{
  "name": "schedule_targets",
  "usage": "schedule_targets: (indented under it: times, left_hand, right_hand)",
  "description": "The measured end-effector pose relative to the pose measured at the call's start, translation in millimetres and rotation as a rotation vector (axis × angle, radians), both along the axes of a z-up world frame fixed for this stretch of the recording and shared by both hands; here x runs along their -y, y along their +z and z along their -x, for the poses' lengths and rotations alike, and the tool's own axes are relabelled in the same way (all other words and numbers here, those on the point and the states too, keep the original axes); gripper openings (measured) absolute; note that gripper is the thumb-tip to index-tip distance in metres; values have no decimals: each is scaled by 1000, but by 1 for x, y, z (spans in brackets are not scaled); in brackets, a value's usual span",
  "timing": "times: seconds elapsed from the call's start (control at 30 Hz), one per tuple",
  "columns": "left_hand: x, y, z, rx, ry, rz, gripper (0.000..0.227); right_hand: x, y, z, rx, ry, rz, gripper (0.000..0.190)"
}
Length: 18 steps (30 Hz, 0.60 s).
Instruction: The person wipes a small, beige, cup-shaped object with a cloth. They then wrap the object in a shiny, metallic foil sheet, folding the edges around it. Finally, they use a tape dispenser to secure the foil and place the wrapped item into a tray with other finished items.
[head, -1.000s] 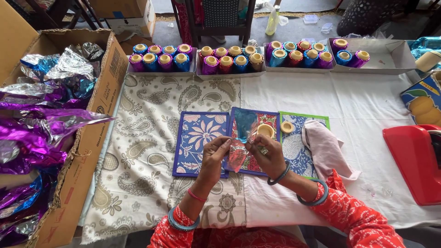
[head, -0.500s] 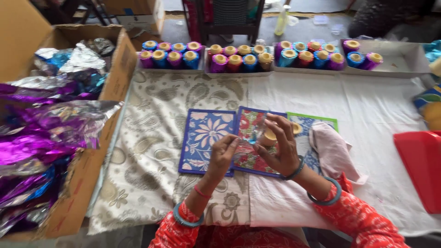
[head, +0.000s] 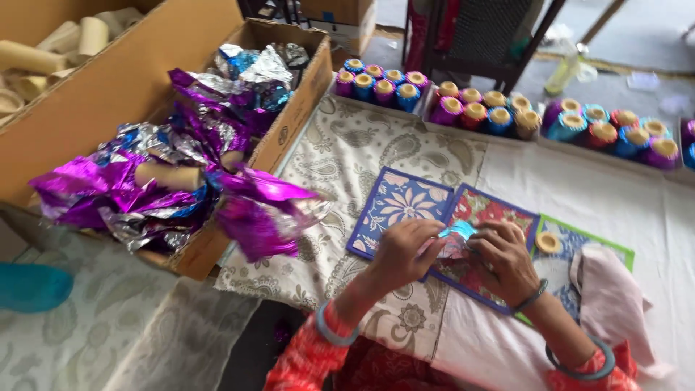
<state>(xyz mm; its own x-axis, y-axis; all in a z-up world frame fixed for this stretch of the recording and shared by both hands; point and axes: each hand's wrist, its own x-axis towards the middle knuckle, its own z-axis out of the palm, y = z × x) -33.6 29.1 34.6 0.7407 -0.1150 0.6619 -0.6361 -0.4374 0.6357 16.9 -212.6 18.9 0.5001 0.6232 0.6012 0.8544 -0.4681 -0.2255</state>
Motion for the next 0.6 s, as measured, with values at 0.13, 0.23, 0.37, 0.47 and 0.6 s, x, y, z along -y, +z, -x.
schedule_targets:
  times: [0.13,0.23,0.37,0.47,0.6]
  left_hand:
    - [-62,-3,51,242,319,-26,25]
    - [-110,8,49,153,760,-481,75]
    - [-166,11,28,-356,930,-823,109]
    - [-195,-12,16,-508,937,-955,108]
    - [-198,-18,5,-516,911,-1042,94]
  right_hand:
    - [-3,-19,-9,-48,0,44,27]
    - [-12,-17,2,-60,-15,122,28]
    - [-18,-14,3,-41,-7,175,22]
    - [-19,-14,7,-51,-12,179,20]
    - [-22,-11,11,-41,-18,204,17]
